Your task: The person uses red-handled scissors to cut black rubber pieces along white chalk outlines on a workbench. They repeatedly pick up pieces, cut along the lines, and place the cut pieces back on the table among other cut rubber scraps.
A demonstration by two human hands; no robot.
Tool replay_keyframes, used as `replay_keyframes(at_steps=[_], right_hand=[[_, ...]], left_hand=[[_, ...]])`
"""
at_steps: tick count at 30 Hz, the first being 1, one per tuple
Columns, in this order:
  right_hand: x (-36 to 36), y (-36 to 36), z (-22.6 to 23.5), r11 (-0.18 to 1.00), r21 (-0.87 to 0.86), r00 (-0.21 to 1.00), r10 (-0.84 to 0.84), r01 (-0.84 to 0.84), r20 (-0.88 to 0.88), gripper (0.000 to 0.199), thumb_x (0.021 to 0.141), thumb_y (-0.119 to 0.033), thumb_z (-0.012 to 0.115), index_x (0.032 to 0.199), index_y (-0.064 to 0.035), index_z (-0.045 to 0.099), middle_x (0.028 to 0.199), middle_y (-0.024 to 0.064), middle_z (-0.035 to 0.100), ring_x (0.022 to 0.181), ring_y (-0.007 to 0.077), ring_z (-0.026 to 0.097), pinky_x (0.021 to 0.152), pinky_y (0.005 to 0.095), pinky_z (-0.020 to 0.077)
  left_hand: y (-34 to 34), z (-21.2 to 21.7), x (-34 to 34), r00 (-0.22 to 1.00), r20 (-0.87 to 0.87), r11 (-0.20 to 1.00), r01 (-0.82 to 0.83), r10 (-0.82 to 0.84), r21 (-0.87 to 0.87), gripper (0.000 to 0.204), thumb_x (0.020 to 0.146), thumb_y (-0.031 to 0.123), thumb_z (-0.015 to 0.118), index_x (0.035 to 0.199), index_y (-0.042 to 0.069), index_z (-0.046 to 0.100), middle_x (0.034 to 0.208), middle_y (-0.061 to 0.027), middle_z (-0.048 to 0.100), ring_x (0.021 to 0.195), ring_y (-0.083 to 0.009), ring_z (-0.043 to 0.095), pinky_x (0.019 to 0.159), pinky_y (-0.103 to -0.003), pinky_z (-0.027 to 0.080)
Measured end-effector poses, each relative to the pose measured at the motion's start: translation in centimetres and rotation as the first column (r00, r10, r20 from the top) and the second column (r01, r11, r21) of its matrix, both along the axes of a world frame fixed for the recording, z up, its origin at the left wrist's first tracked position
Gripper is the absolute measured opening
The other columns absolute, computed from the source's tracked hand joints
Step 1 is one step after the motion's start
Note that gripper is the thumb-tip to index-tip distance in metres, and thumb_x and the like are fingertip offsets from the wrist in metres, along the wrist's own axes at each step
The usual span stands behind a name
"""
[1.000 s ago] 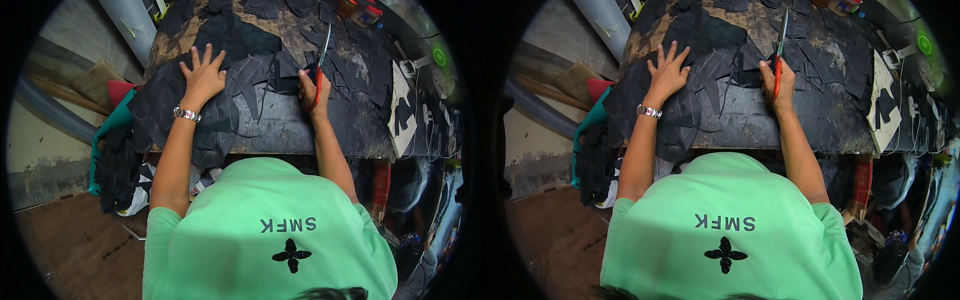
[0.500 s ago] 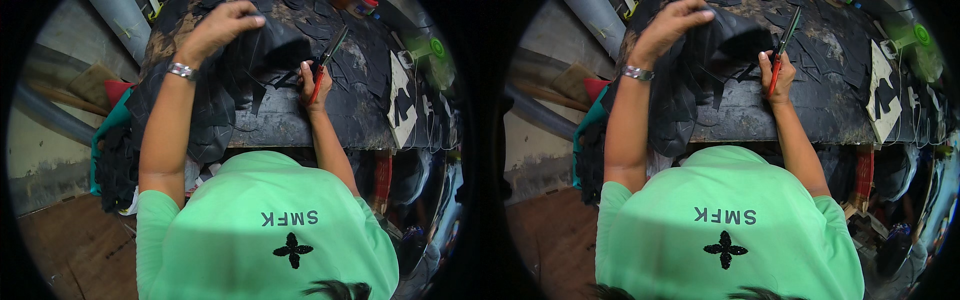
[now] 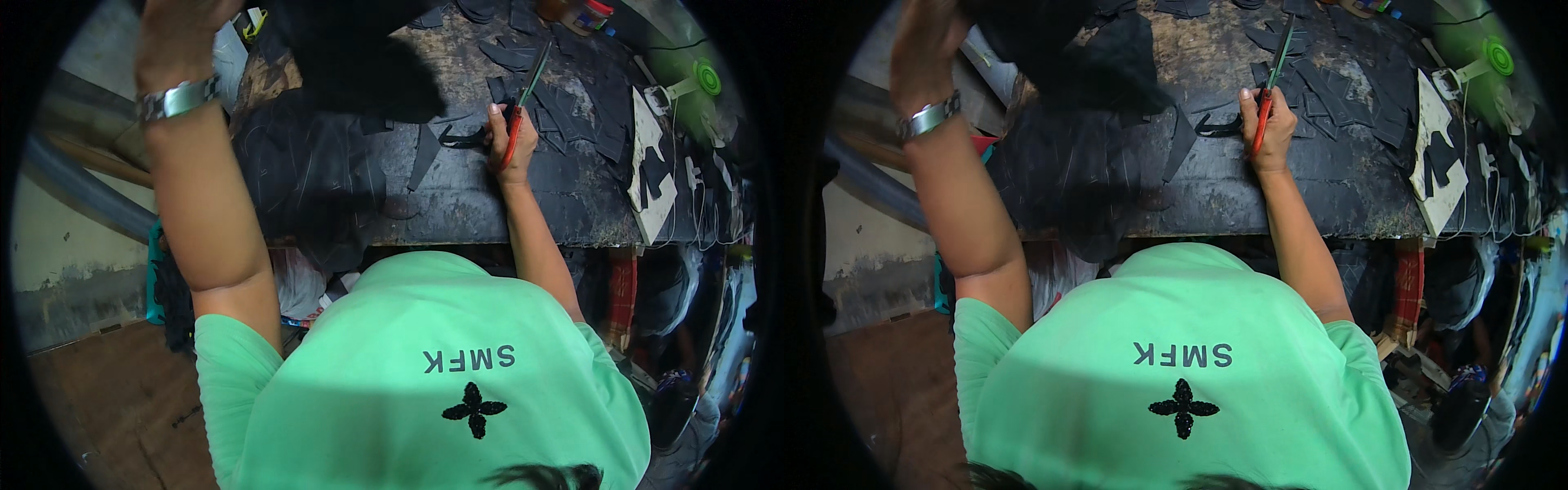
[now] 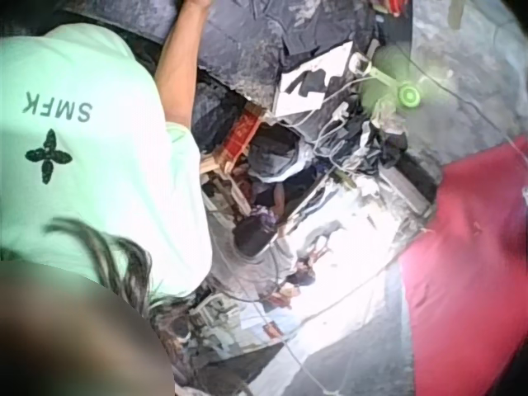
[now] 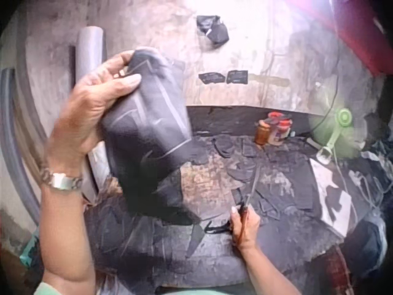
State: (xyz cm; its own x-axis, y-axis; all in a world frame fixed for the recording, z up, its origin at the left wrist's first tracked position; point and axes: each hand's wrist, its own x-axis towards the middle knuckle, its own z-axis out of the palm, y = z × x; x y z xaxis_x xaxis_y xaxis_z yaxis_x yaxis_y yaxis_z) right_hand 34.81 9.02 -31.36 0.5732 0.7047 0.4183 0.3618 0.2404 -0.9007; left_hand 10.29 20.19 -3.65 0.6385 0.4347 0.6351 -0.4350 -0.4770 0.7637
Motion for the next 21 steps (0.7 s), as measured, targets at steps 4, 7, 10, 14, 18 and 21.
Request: replay_keyframes(at_steps=[4,7,10,14,18,21], right_hand=[[-0.1,0.0,0.2,1.0,-0.025,1.0,0.008,-0.007,0.03,0.025,0.086,-0.021,0.069,0.078,-0.0007,0.058,0.058,0.0049,0.056,0.053,0.01,0.05,0.053,0.0259,0.0424],[-0.2,-0.3,0.7,0.996,-0.091,0.996,0.033,-0.026,0.08,0.025,0.084,-0.02,0.071,0.078,-0.0001,0.058,0.059,0.008,0.055,0.054,0.0111,0.05,0.053,0.028,0.0427],[-0.5,-0.6,1.3,0.996,-0.066,0.983,0.077,-0.067,0.166,0.026,0.083,-0.019,0.072,0.076,0.0005,0.057,0.059,0.0102,0.054,0.055,0.0121,0.05,0.054,0.0297,0.043],[-0.9,-0.8,1.9,0.995,-0.083,0.962,0.076,-0.056,0.261,0.029,0.082,-0.016,0.072,0.073,0.0004,0.049,0.063,0.0144,0.054,0.054,0.0219,0.054,0.054,0.0322,0.0439],[-1.2,-0.6,2.2,0.995,-0.078,0.966,0.085,-0.067,0.245,0.031,0.081,-0.014,0.073,0.072,-0.0003,0.046,0.063,0.0144,0.054,0.054,0.0244,0.054,0.053,0.0327,0.0435],[-1.2,-0.3,2.0,0.997,-0.041,0.967,0.072,-0.064,0.246,0.031,0.082,-0.015,0.072,0.072,-0.0003,0.046,0.063,0.0135,0.053,0.053,0.0234,0.053,0.054,0.0324,0.0432]], left_hand=[[-0.7,0.2,-1.3,0.97,-0.015,0.961,-0.236,0.241,0.144,0.039,0.088,0.003,0.06,0.125,-0.001,0.051,0.105,-0.0055,0.067,0.085,-0.0087,0.065,0.079,-0.021,0.052],[0.2,-0.4,-3.0,0.845,-0.347,0.911,-0.403,0.406,0.085,0.054,0.083,0.0,0.064,0.134,0.0,0.046,0.119,-0.008,0.062,0.1,-0.0148,0.063,0.089,-0.024,0.048],[1.8,-6.3,-3.5,0.65,-0.558,0.856,-0.376,0.517,0.354,0.029,0.088,0.011,0.06,0.117,0.006,0.062,0.113,-0.002,0.064,0.102,-0.013,0.06,0.092,-0.026,0.046],[1.0,-17.6,-3.2,0.104,-0.79,0.734,-0.458,0.605,0.501,0.061,0.081,0.017,0.067,0.133,-0.002,0.042,0.126,-0.0257,0.054,0.122,-0.0366,0.049,0.101,-0.044,0.04],[-3.0,-26.3,-0.8,-0.024,-0.395,0.283,-0.659,0.918,0.697,0.086,0.085,0.024,0.064,0.149,0.002,0.011,0.151,-0.028,0.02,0.139,-0.0436,0.022,0.107,-0.057,0.026],[-3.8,-27.4,-0.3,-0.039,-0.356,0.213,-0.737,0.934,0.641,0.087,0.086,0.025,0.062,0.15,0.002,0.009,0.152,-0.0277,0.015,0.142,-0.0435,0.012,0.111,-0.057,0.017]])
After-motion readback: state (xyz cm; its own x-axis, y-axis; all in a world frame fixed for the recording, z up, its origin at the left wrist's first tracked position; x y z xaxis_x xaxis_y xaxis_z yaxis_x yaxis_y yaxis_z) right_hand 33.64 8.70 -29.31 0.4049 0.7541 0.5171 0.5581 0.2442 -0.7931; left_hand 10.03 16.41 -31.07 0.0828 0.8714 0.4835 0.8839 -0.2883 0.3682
